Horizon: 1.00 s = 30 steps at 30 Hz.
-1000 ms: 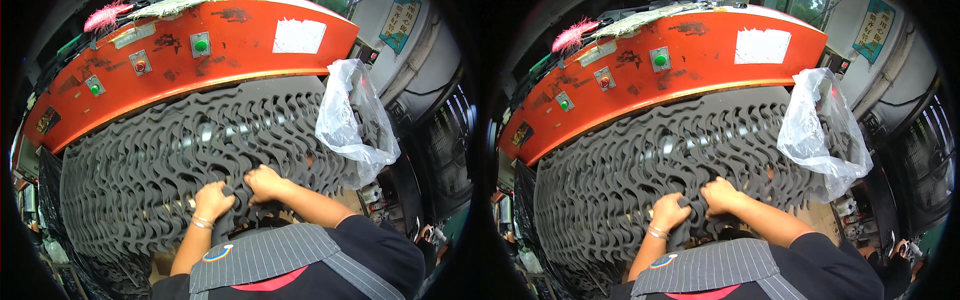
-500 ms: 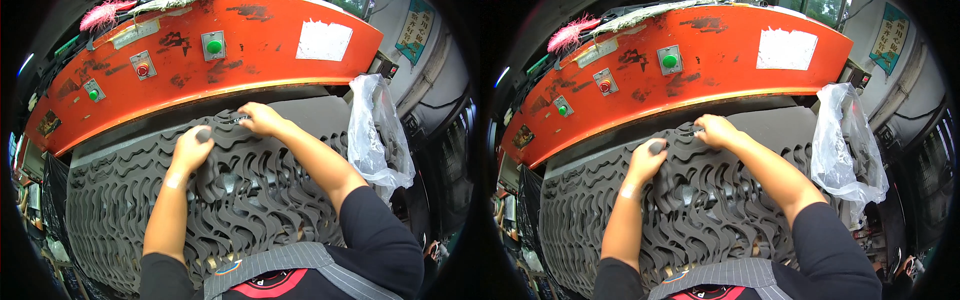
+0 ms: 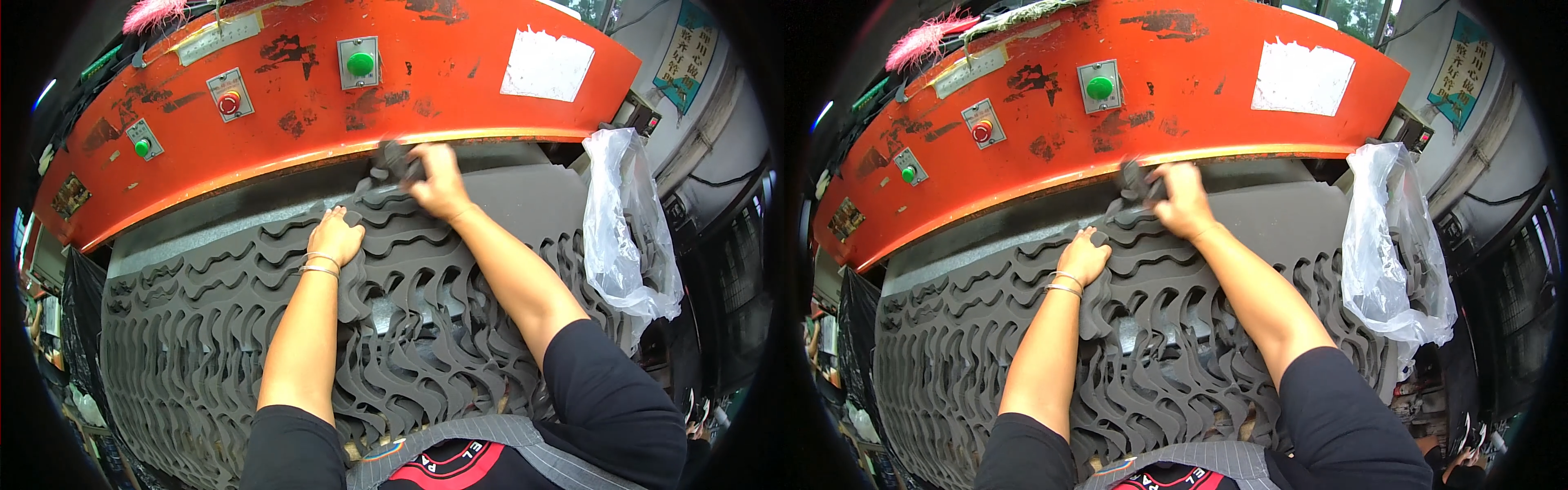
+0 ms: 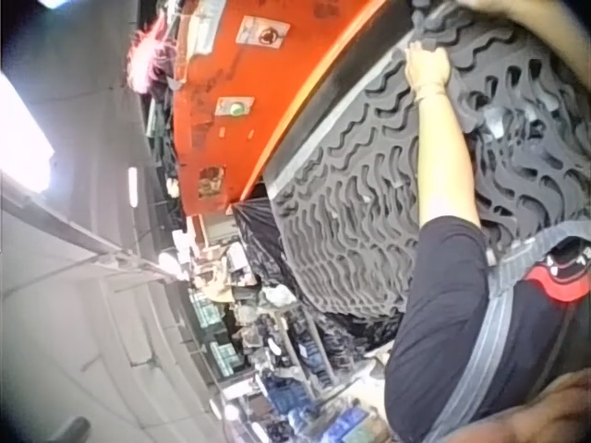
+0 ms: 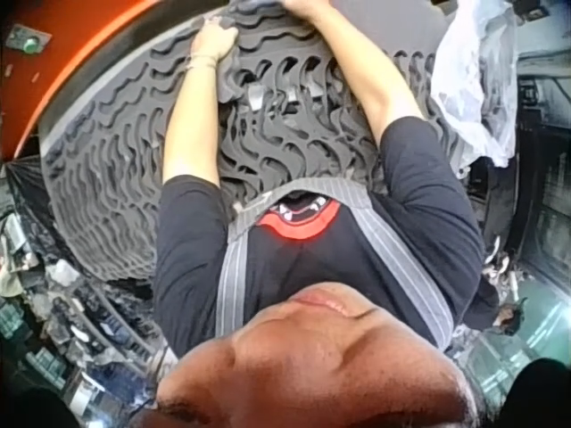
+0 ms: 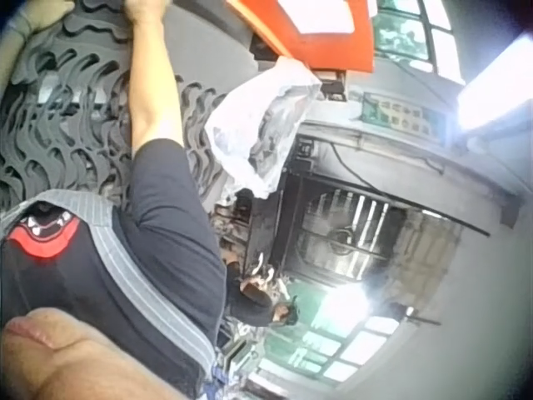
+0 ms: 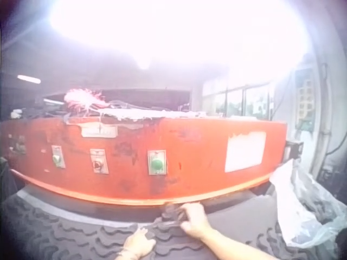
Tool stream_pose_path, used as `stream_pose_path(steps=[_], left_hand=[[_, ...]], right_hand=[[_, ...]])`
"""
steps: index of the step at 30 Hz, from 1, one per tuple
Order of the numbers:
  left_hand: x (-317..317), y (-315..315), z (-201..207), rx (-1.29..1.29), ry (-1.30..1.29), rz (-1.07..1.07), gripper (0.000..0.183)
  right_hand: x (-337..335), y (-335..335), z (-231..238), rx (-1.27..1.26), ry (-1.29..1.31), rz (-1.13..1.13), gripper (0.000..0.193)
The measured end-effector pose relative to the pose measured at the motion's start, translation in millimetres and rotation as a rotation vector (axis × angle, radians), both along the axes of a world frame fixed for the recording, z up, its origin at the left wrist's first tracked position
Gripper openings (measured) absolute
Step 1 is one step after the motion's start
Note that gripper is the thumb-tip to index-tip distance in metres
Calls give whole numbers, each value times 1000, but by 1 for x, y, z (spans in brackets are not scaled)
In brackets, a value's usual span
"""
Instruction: Operating a hydraulic press machine to cut foam shoe components and collecting the finished pieces into a bag.
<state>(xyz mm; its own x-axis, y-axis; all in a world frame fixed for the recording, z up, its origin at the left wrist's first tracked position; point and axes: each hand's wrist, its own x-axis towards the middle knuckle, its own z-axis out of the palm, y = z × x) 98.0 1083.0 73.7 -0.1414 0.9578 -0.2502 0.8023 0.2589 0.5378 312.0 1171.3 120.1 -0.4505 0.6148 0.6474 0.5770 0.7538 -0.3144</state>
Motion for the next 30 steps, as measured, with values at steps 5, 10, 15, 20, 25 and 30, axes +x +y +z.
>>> stream_pose_path(steps=[5,10,15,20,25,30], left_hand=[[16,-3,13,92,-62,30,65],[0,-19,16,618,-252,125,25],[79,-45,116,321,-1163,-165,16],[152,-88,155,38,-1493,-306,42],[155,-121,159,179,-1334,-385,52],[130,-141,147,106,-1201,-236,41]], right_hand=[[84,-3,106,-328,1070,191,34],[139,-101,151,-695,1141,200,47],[165,-185,124,-1031,1107,19,57],[129,-212,120,-1179,1095,164,42],[141,-216,125,-748,294,222,24],[129,-220,119,-705,-28,315,26]])
